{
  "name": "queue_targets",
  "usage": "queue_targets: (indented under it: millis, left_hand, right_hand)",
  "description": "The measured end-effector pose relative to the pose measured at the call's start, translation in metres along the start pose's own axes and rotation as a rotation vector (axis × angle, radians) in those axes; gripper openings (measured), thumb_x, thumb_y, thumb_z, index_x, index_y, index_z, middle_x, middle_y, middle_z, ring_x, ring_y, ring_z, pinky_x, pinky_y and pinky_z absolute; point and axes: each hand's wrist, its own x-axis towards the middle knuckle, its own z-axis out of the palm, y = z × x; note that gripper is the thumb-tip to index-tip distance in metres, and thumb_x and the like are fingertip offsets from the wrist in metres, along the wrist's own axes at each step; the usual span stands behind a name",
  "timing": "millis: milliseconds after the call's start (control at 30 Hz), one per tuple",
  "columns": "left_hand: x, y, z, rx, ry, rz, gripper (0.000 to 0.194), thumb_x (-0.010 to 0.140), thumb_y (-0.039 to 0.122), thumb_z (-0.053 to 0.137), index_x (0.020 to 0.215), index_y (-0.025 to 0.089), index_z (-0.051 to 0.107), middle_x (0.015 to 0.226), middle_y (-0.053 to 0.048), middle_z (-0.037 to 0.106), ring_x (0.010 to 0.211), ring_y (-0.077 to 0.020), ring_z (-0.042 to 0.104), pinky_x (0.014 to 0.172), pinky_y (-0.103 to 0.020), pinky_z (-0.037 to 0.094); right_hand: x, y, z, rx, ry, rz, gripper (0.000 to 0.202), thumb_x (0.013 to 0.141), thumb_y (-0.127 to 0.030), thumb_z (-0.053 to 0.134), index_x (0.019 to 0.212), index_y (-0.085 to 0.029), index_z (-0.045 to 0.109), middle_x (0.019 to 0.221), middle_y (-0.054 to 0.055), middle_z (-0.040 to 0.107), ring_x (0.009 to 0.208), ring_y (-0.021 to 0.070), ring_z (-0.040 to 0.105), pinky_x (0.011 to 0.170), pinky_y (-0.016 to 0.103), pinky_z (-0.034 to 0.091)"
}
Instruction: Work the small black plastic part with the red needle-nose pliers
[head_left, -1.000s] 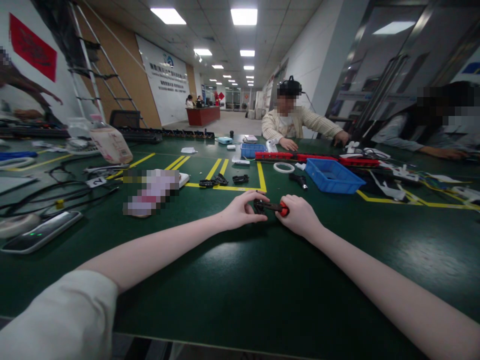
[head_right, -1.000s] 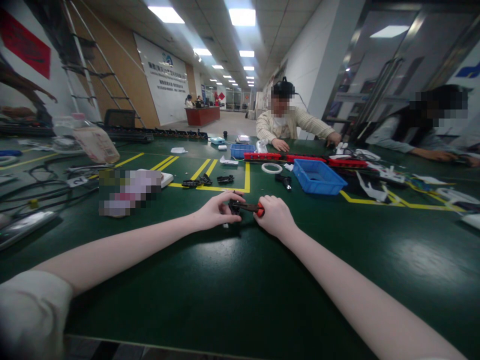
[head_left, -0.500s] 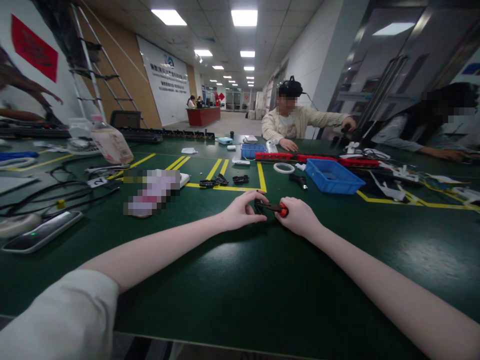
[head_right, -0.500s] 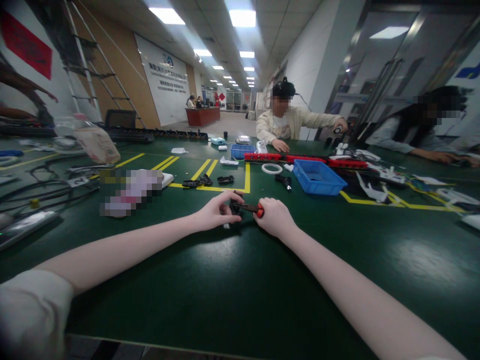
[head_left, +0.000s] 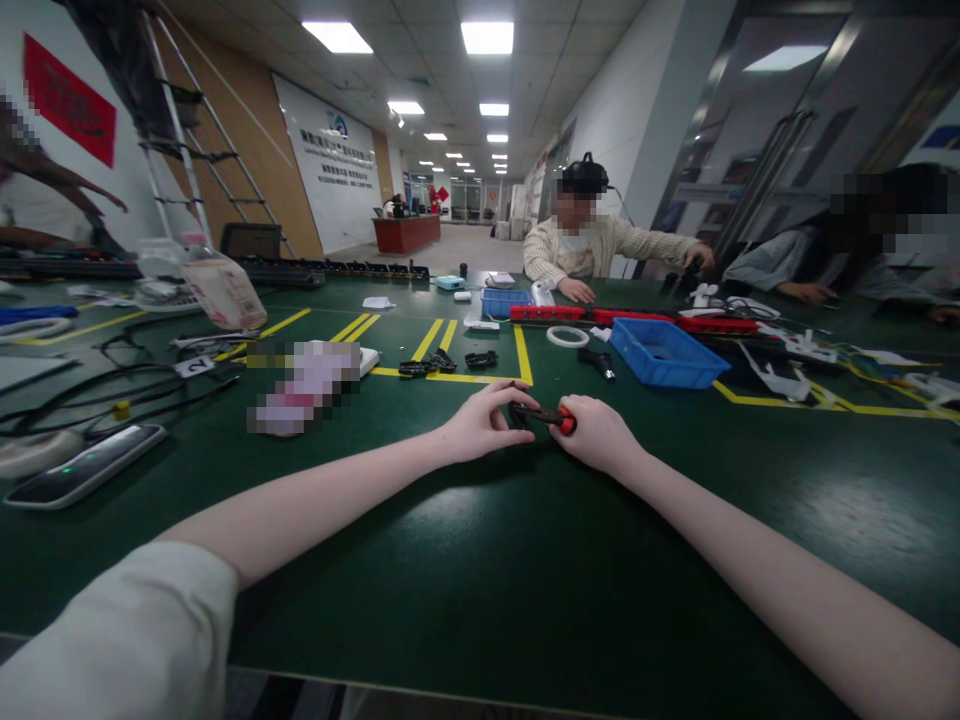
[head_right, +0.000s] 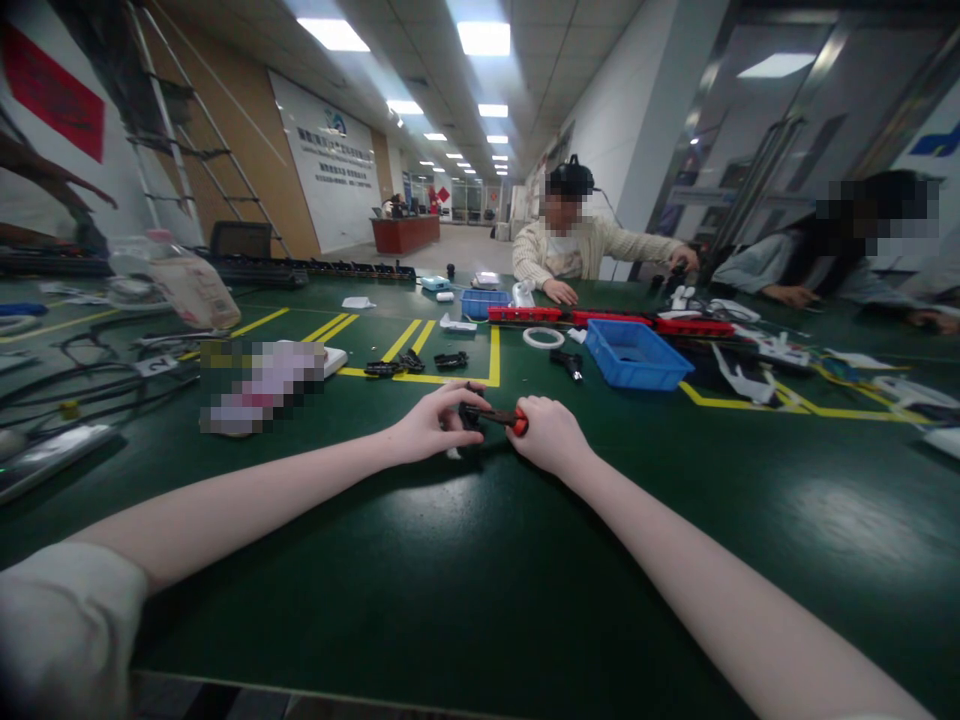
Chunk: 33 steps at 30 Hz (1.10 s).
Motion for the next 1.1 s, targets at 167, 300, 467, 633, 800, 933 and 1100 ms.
queue_targets:
  millis: [167,300,467,633,800,933,1100]
  left_hand:
    - [-0.0001,0.0007,0.0004,-0.021,0.015,0.005,0.038,0.074,0.029,0.075,0.107,0.016,0.062,0.136,-0.015,0.042,0.053,0.0006,0.057,0.053,-0.019,0.052]
    - [0.0002,0.0027,0.0008,-0.031,0.017,0.000,0.039,0.072,0.026,0.075,0.106,0.014,0.062,0.135,-0.016,0.042,0.052,0.0008,0.056,0.053,-0.020,0.052]
    - [0.0005,0.0025,0.0005,-0.016,0.047,0.011,0.039,0.072,0.028,0.076,0.107,0.014,0.063,0.136,-0.015,0.042,0.053,0.0010,0.056,0.057,-0.020,0.053]
    - [0.0004,0.0031,0.0001,-0.022,0.036,0.001,0.039,0.072,0.027,0.076,0.107,0.014,0.063,0.135,-0.015,0.043,0.054,0.0010,0.056,0.057,-0.021,0.054]
    - [0.0011,0.0008,0.0002,-0.060,-0.001,-0.038,0.039,0.072,0.026,0.076,0.106,0.014,0.062,0.135,-0.015,0.044,0.053,0.0010,0.057,0.053,-0.017,0.051]
    - [0.0022,-0.0015,-0.0003,-0.101,-0.033,-0.066,0.038,0.072,0.025,0.076,0.106,0.015,0.062,0.137,-0.014,0.044,0.053,0.0011,0.058,0.049,-0.014,0.048]
    - [0.0022,0.0000,-0.0007,-0.111,-0.017,-0.065,0.039,0.071,0.023,0.076,0.106,0.014,0.062,0.137,-0.015,0.044,0.051,0.0018,0.058,0.047,-0.013,0.047]
  right_hand:
    - [-0.0003,0.0015,0.0027,-0.006,0.036,-0.017,0.011,0.078,-0.029,0.056,0.074,-0.021,0.049,0.078,0.006,0.060,0.075,0.0199,0.054,0.068,0.030,0.038]
    - [0.0003,0.0038,0.0052,-0.003,0.059,-0.029,0.013,0.078,-0.030,0.056,0.073,-0.021,0.048,0.077,0.006,0.059,0.076,0.0208,0.054,0.069,0.030,0.037]
    - [0.0003,0.0050,0.0058,0.010,0.076,-0.033,0.013,0.078,-0.031,0.055,0.073,-0.022,0.048,0.077,0.006,0.059,0.074,0.0204,0.054,0.068,0.030,0.037]
    - [0.0001,0.0046,0.0053,0.015,0.074,-0.030,0.013,0.078,-0.031,0.055,0.074,-0.021,0.048,0.078,0.006,0.059,0.075,0.0203,0.054,0.068,0.030,0.037]
    - [0.0002,0.0040,0.0040,0.015,0.052,-0.017,0.014,0.077,-0.031,0.056,0.072,-0.022,0.048,0.076,0.005,0.059,0.073,0.0193,0.054,0.067,0.029,0.037]
    - [-0.0007,0.0016,0.0019,0.011,0.032,-0.001,0.012,0.077,-0.028,0.057,0.072,-0.021,0.048,0.075,0.005,0.059,0.071,0.0186,0.053,0.065,0.029,0.037]
    - [-0.0013,-0.0003,-0.0009,-0.003,0.024,0.012,0.010,0.077,-0.025,0.056,0.073,-0.020,0.049,0.078,0.006,0.060,0.073,0.0192,0.054,0.067,0.029,0.038]
